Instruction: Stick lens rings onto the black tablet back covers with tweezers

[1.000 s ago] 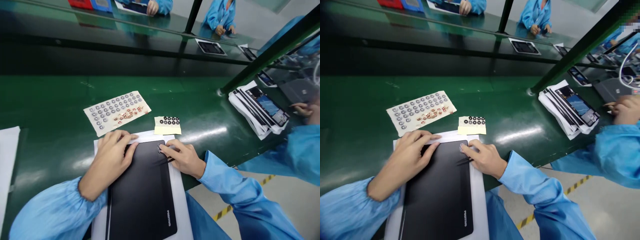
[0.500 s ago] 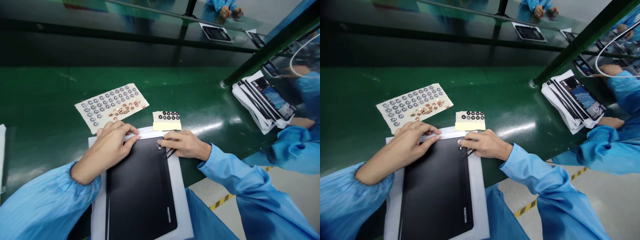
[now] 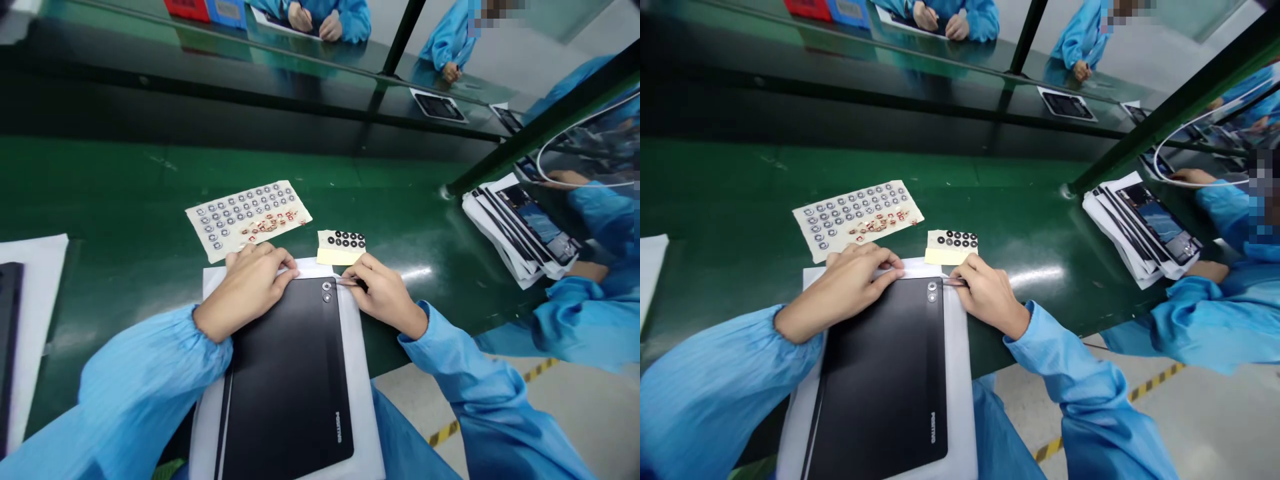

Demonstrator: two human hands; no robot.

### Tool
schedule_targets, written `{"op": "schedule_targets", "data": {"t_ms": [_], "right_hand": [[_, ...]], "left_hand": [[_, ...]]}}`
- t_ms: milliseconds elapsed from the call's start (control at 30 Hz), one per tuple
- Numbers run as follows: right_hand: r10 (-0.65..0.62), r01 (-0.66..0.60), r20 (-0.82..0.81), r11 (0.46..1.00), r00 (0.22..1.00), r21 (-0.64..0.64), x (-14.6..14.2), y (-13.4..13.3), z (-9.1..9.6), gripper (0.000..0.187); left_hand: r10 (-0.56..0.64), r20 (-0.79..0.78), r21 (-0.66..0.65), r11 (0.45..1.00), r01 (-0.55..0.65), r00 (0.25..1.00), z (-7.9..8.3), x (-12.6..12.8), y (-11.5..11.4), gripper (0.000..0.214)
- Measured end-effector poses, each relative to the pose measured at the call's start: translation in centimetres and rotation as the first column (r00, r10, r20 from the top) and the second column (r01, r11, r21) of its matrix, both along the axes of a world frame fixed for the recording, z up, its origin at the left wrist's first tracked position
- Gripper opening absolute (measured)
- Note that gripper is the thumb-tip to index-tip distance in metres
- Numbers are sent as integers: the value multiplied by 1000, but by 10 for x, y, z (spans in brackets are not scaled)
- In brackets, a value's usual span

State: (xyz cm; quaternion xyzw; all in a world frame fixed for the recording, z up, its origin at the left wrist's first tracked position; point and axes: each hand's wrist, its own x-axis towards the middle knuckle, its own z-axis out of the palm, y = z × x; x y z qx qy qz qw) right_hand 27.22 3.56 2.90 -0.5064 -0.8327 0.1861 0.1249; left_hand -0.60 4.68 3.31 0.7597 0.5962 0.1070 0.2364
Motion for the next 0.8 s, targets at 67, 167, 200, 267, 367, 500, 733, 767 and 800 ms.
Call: {"op": "schedule_targets", "data": {"t_ms": [67,167,200,267,367,500,733,767,800], "right_hand": [[0,-2,-86,1000,996,-14,-4,2,6,13],[-22,-10,-353,996,935,-89,-9,4,13,8],[-67,-5,-437,987,897,-162,-11,4,15,9],[-241,24,-547,928,802,-372,-15,4,17,18],[-525,-4,-579,739,624,-673,-24,3,18,32],[-656,-135,-556,577,511,-805,-36,2,16,45],[-662,-70,-586,633,467,-771,-41,-1,9,40],[-635,-75,-605,658,480,-749,-41,-2,8,38],[-607,-79,-624,683,491,-726,-41,-3,8,36]], "left_hand": [[-10,14,13,1000,10,1000,-2,-2,-1,28],[-22,41,-21,1000,23,999,-3,-7,1,34],[-28,61,-36,999,30,998,-1,-8,2,34],[-59,128,-38,997,64,990,5,-11,4,32],[-108,220,-2,994,111,969,18,-12,1,29],[-121,145,93,990,108,982,25,-10,-7,28],[-140,73,141,982,129,987,15,-9,-5,25],[-141,78,146,981,129,987,15,-9,-6,25],[-140,85,154,980,126,986,15,-8,-6,24]]}}
